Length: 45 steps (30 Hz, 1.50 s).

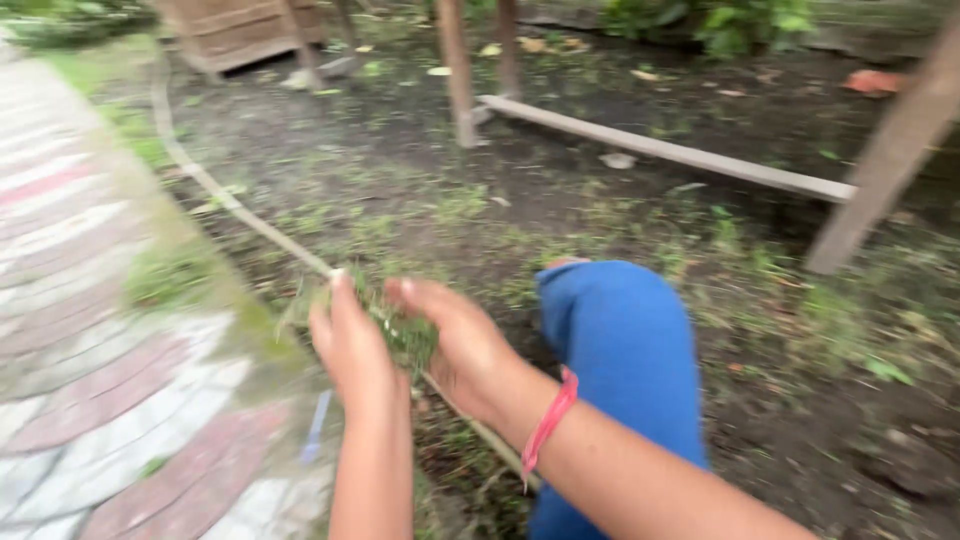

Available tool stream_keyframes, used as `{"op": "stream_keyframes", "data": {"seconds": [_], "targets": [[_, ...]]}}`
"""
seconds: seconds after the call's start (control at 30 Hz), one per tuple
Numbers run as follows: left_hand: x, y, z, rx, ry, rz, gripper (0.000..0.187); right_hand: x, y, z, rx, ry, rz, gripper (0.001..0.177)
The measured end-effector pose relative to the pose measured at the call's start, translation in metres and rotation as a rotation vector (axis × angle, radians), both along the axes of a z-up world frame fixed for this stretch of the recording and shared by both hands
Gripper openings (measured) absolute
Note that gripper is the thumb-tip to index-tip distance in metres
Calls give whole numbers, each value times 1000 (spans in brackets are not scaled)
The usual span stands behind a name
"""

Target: Pulling weeds and grass from the ground by hand.

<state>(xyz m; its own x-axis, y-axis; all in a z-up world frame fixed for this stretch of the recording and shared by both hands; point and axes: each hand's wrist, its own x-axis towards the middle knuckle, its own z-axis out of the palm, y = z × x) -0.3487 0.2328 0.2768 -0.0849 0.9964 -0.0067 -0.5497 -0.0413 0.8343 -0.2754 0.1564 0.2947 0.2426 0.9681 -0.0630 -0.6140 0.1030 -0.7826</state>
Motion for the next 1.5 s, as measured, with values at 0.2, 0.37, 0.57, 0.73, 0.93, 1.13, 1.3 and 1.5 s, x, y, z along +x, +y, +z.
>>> {"op": "stream_keyframes", "data": {"seconds": [0.2, 0.37, 0.57, 0.73, 0.93, 1.13, 1.3, 1.5], "targets": [[-143, -21, -72, 57, 313, 213, 39, -112, -8, -43, -153, -90, 269, 46], [-256, 2, -190, 70, 1205, 383, 52, -145, -22, -61, -67, -476, 413, 60], [-305, 59, -234, 573, 1853, 295, 111, -95, -43, -20, -33, -937, 317, 75], [-203, -38, 10, 4, 1883, -160, 96, -3, -60, 16, 40, -1036, 44, 70], [-64, -57, 144, 738, 1653, 211, 84, 109, -117, 102, 272, -1810, -483, 53], [80, -89, 178, 1084, 1538, 42, 75, 204, -160, 121, 171, -2246, -755, 56], [168, -107, 123, 1170, 1632, -285, 110, 241, -217, 132, -417, -2612, -558, 66], [226, -125, 99, 1185, 1764, -580, 117, 282, -283, 155, -918, -2684, -254, 73]]}}
